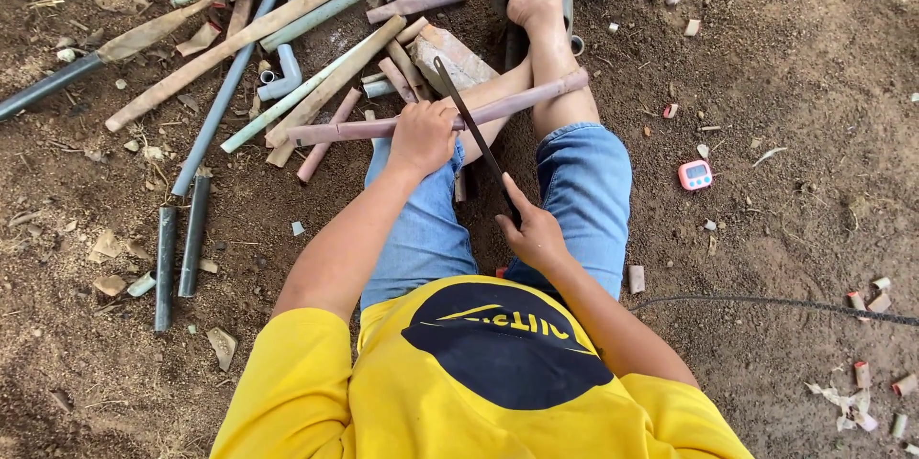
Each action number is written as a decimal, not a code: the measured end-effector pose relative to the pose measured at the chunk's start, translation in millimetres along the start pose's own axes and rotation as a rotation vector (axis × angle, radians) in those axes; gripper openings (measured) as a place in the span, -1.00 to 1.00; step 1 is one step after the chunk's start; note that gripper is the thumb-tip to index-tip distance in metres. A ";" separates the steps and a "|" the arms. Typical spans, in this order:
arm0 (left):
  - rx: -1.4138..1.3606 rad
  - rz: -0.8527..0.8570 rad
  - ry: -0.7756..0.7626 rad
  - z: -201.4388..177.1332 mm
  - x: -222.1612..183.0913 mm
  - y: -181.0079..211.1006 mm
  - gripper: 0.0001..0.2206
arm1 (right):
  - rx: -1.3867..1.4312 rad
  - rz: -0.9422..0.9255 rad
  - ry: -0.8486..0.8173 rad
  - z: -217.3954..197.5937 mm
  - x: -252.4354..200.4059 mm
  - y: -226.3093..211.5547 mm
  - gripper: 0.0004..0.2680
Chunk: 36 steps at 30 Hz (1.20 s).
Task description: Cutting a plastic pipe using a handheld hacksaw blade while sitting on the ground.
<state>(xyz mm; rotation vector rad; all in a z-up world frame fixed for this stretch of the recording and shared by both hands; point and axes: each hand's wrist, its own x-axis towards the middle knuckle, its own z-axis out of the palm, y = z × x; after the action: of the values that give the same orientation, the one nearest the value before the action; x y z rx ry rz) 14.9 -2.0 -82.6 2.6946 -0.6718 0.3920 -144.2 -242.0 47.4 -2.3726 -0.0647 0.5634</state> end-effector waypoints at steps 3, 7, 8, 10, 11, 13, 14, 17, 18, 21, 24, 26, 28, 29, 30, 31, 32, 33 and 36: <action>0.011 0.000 -0.002 -4.0 2.9 0.5 -0.69 | -0.031 -0.061 0.021 -4.1 15.0 -6.6 -0.47; 0.020 -0.003 -0.001 -7.9 -0.9 4.1 -0.69 | -0.051 -0.130 0.026 -5.5 40.6 -20.4 -0.48; 0.021 -0.009 0.001 -0.6 -2.4 2.1 -0.67 | -0.055 -0.124 0.019 -4.3 43.0 -20.9 -0.47; 0.028 -0.012 0.005 1.3 -2.2 -2.3 -0.66 | -0.057 -0.124 0.015 -1.8 40.4 -20.4 -0.46; 0.019 -0.018 0.003 -2.3 -1.3 -0.1 -0.67 | -0.027 -0.113 0.014 -2.2 32.5 -16.9 -0.47; 0.010 -0.023 0.003 -7.1 0.1 2.1 -0.68 | 0.001 -0.103 0.015 -1.5 18.1 -10.8 -0.48; 0.007 -0.021 -0.005 -8.8 0.6 2.4 -0.69 | 0.018 -0.068 0.004 -0.5 11.1 -8.6 -0.46; 0.009 -0.020 -0.012 -18.2 4.5 5.4 -0.70 | 0.035 -0.035 -0.003 -6.0 8.7 -12.3 -0.46; 0.014 -0.023 -0.015 -22.5 5.3 6.7 -0.71 | 0.037 -0.037 -0.002 -8.6 10.2 -15.8 -0.48; 0.011 0.003 -0.023 -16.3 1.2 5.8 -0.69 | 0.009 -0.077 -0.006 -9.7 32.7 -19.6 -0.47; 0.022 -0.009 0.003 -17.1 0.7 5.0 -0.67 | 0.001 -0.095 -0.007 -5.7 44.9 -20.1 -0.45; 0.022 -0.011 0.000 -17.3 1.3 3.7 -0.66 | 0.001 -0.093 -0.008 -7.0 35.5 -20.4 -0.46; 0.014 -0.012 -0.006 -17.6 1.0 5.3 -0.66 | -0.001 -0.082 -0.010 -8.5 20.4 -19.6 -0.47; 0.009 -0.014 -0.008 -19.2 2.2 5.2 -0.68 | 0.026 -0.039 -0.020 -9.6 12.4 -20.2 -0.45; 0.004 -0.017 -0.009 -20.9 3.1 5.3 -0.71 | 0.052 0.005 -0.029 -10.7 4.1 -20.7 -0.44; 0.002 -0.017 -0.008 -23.1 4.3 6.1 -0.71 | 0.051 0.005 -0.028 -10.2 4.9 -17.5 -0.44; 0.007 -0.018 -0.010 -25.6 5.1 7.2 -0.70 | 0.042 0.008 -0.025 -9.6 5.1 -14.3 -0.43; 0.012 -0.019 -0.012 -28.3 5.3 8.3 -0.70 | 0.034 0.010 -0.023 -8.7 5.0 -11.3 -0.43; 0.016 -0.009 -0.001 -25.7 4.2 7.7 -0.70 | -0.008 -0.037 -0.022 -7.3 26.7 -11.1 -0.45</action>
<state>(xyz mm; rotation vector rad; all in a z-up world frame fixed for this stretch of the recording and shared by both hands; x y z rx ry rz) 10.0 -0.2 -55.9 2.7122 -0.6588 0.3955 -115.9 -232.9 49.2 -2.3679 -0.1212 0.5729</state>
